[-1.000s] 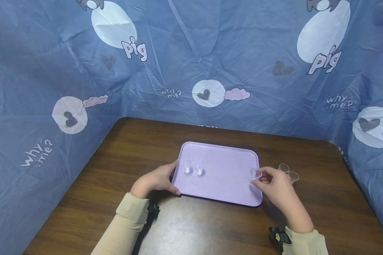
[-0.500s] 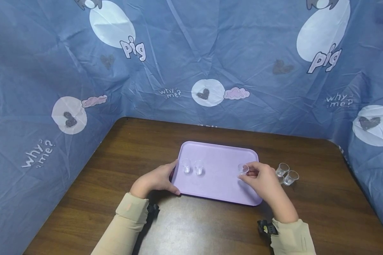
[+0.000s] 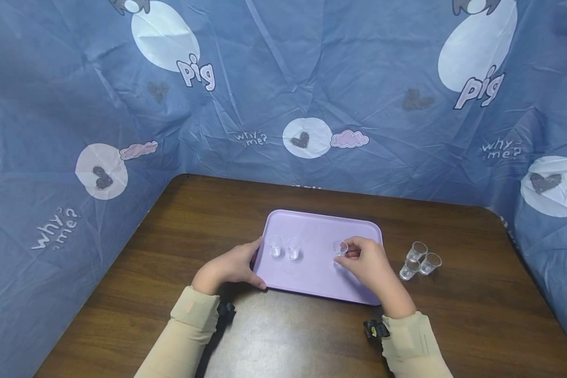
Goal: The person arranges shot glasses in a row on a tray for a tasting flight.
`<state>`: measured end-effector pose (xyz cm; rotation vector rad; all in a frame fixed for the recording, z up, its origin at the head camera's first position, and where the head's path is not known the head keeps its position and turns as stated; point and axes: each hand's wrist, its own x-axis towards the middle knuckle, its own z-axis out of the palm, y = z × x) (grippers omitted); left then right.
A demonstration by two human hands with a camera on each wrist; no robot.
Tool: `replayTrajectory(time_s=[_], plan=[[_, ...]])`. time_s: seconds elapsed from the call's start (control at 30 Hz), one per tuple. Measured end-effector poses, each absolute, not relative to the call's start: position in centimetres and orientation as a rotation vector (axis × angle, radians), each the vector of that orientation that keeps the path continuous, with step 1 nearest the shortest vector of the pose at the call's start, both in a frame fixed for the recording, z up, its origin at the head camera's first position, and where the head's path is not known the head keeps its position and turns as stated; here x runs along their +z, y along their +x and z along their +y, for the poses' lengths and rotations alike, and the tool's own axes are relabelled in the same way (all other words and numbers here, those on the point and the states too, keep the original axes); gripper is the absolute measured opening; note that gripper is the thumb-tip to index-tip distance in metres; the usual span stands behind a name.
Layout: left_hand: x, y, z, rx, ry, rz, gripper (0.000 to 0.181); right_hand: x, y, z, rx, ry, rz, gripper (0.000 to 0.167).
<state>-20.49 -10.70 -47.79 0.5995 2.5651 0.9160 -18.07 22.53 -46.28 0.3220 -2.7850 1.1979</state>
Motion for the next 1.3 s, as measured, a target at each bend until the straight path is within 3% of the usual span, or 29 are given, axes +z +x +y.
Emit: replayTrajectory(time_s=[1.3], plan=[[-47.8, -20.4, -10.7, 0.918, 0.612, 2.576, 0.123, -48.4, -20.1, 17.5, 1.351, 0.392, -2.784, 0.02]])
